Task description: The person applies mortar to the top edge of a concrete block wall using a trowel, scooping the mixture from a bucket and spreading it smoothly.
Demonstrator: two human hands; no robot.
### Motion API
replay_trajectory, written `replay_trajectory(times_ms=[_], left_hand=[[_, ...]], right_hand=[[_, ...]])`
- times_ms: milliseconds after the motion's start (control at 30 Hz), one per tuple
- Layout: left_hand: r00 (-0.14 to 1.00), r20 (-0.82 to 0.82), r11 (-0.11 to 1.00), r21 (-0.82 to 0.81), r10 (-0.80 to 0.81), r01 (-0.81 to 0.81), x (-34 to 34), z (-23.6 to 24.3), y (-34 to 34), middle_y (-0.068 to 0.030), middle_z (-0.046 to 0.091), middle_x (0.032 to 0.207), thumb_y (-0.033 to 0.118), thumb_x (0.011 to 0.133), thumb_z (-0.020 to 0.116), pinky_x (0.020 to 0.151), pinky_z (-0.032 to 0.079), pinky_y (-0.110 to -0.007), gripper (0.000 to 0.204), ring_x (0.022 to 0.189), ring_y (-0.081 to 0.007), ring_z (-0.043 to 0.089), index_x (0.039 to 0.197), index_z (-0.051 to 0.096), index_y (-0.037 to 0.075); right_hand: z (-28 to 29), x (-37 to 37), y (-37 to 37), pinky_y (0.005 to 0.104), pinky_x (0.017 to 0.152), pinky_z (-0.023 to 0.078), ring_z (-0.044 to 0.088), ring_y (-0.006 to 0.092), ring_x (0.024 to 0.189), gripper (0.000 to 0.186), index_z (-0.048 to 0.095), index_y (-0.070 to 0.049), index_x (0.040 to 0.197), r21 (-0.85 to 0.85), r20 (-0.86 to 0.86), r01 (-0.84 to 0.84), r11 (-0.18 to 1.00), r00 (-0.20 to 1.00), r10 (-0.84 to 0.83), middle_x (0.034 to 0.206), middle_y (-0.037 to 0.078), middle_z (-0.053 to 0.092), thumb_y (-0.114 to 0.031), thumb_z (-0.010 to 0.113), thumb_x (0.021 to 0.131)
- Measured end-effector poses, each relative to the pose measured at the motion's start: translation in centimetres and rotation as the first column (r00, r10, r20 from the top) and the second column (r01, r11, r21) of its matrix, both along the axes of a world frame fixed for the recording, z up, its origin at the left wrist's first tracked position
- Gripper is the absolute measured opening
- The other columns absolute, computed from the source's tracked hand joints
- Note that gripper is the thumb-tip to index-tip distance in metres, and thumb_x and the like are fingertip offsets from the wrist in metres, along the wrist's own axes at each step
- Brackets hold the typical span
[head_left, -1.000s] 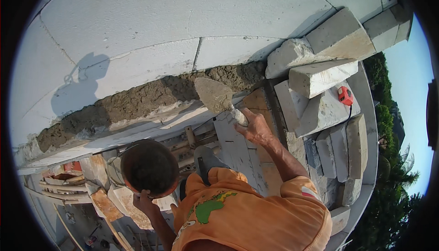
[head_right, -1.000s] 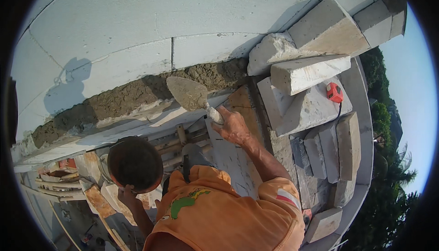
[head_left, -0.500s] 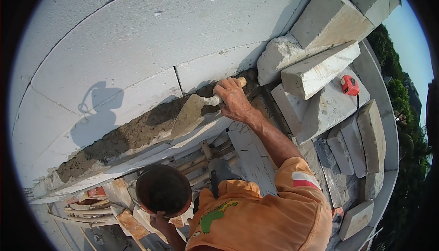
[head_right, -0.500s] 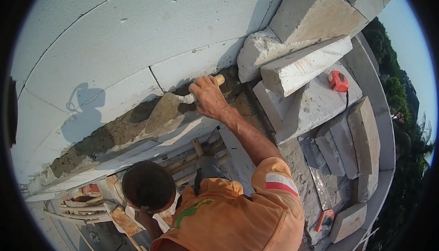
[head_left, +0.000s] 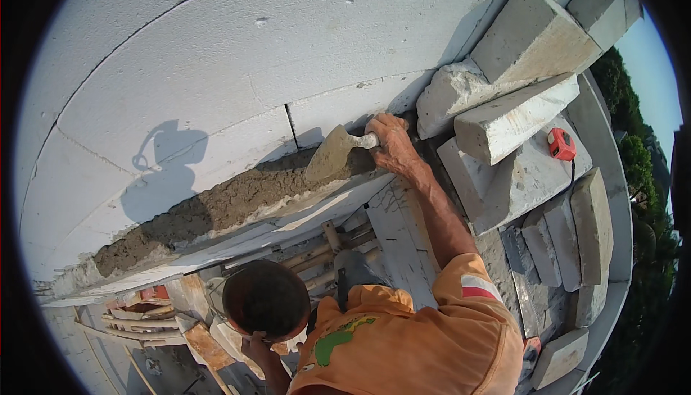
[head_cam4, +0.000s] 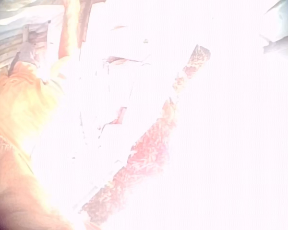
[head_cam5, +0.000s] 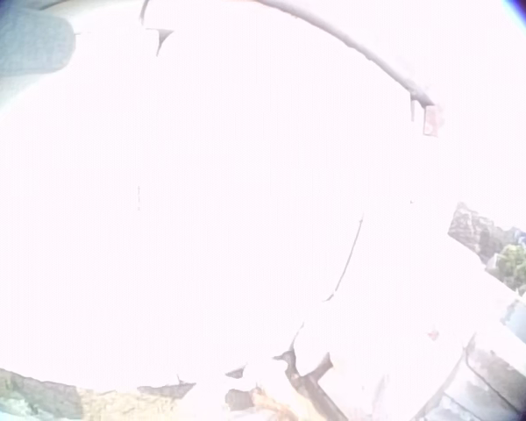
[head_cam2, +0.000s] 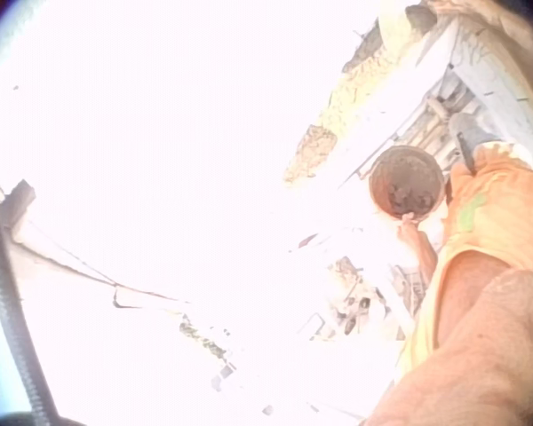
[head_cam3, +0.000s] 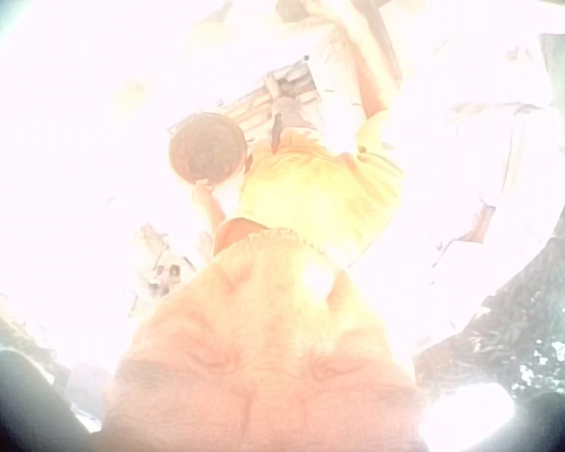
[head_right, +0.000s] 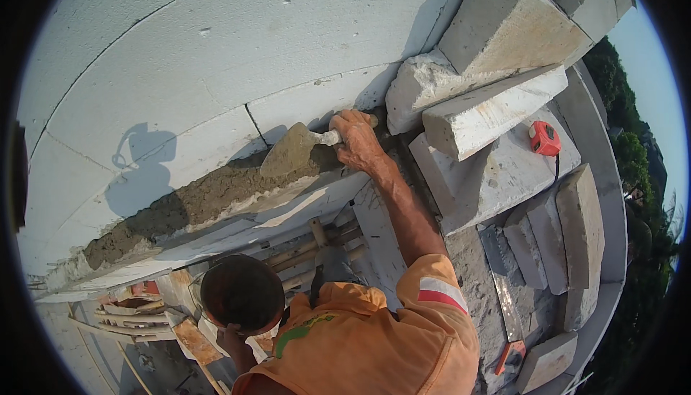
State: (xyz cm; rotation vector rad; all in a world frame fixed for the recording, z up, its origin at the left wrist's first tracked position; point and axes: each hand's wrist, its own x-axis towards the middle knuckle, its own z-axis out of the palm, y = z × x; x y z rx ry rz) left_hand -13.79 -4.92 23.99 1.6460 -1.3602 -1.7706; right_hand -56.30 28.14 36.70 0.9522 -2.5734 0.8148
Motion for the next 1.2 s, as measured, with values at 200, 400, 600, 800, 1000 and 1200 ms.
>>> replay_trajectory(times_ms=[200, 400, 600, 800, 1000, 1200], left_hand=[[0.999, -0.032, 1.0, -0.013, -0.006, 0.005, 0.2, -0.4, -0.5, -0.0054, 0.062, 0.08, -0.005, 0.064, 0.058, 0.056, 0.05, -0.029, 0.025, 0.065, -0.0179, 0.061, 0.088, 0.063, -0.002], [0.999, -0.05, 1.0, -0.003, 0.006, -0.006, -0.7, -0.1, -0.8, -0.0046, 0.061, 0.075, -0.005, 0.068, 0.061, 0.055, 0.048, -0.028, 0.011, 0.062, -0.015, 0.058, 0.076, 0.058, 0.001], [0.99, -0.141, 0.998, -0.065, 0.004, -0.013, -2.3, 1.3, -0.5, -0.0052, 0.061, 0.067, -0.004, 0.073, 0.062, 0.052, 0.043, -0.026, 0.01, 0.054, -0.0113, 0.054, 0.069, 0.056, 0.003], [0.983, -0.179, 0.994, -0.107, -0.046, 0.027, -3.1, 1.7, 0.0, -0.0057, 0.058, 0.063, -0.004, 0.074, 0.064, 0.052, 0.046, -0.027, 0.012, 0.055, -0.0128, 0.055, 0.068, 0.055, 0.002], [0.983, -0.177, 0.996, -0.09, -0.039, 0.023, -4.6, 4.0, 1.0, -0.0019, 0.053, 0.063, -0.006, 0.076, 0.061, 0.041, 0.049, -0.027, 0.007, 0.048, -0.0109, 0.053, 0.076, 0.056, 0.0], [0.988, -0.14, 0.993, -0.106, -0.069, 0.054, -4.6, 4.8, 1.7, -0.0043, 0.061, 0.071, -0.007, 0.075, 0.062, 0.056, 0.047, -0.026, 0.011, 0.059, -0.0116, 0.057, 0.085, 0.063, -0.003]], right_hand=[[2.9, 2.4, -1.2, 0.0436, 0.09, 0.037, 0.053, 0.0327, 0.099, 0.039, 0.059, -0.007, 0.101, 0.013, -0.111, 0.146, 0.989, 0.983, -0.143, 0.098, 0.011, 0.055, -0.001, 0.073, 0.065], [2.3, 12.5, -4.9, 0.0507, 0.083, 0.049, 0.062, 0.0433, 0.098, 0.039, 0.055, -0.004, 0.108, 0.044, 0.358, -0.028, 0.999, 0.934, 0.01, 0.104, 0.018, 0.062, -0.007, 0.075, 0.075], [-0.7, 16.7, -6.9, 0.0503, 0.074, 0.054, 0.067, 0.0437, 0.086, 0.043, 0.051, -0.002, 0.117, 0.349, 0.442, -0.176, 0.92, 0.897, 0.004, 0.102, 0.021, 0.064, -0.013, 0.073, 0.081], [-0.7, 16.6, -11.7, 0.0464, 0.075, 0.056, 0.069, 0.0369, 0.086, 0.035, 0.057, 0.001, 0.112, 0.617, 0.427, -0.433, 0.657, 0.886, 0.182, 0.098, 0.02, 0.065, -0.012, 0.07, 0.081], [-5.7, 16.9, -17.7, 0.0389, 0.069, 0.058, 0.072, 0.0288, 0.08, 0.026, 0.064, 0.003, 0.104, 0.643, 0.257, -0.488, 0.59, 0.863, 0.434, 0.087, 0.017, 0.068, -0.005, 0.065, 0.079], [-9.1, 18.8, -20.7, 0.0403, 0.067, 0.058, 0.072, 0.0309, 0.078, 0.024, 0.064, 0.005, 0.101, 0.488, 0.441, -0.64, 0.593, 0.767, 0.465, 0.087, 0.019, 0.069, -0.006, 0.062, 0.08]])
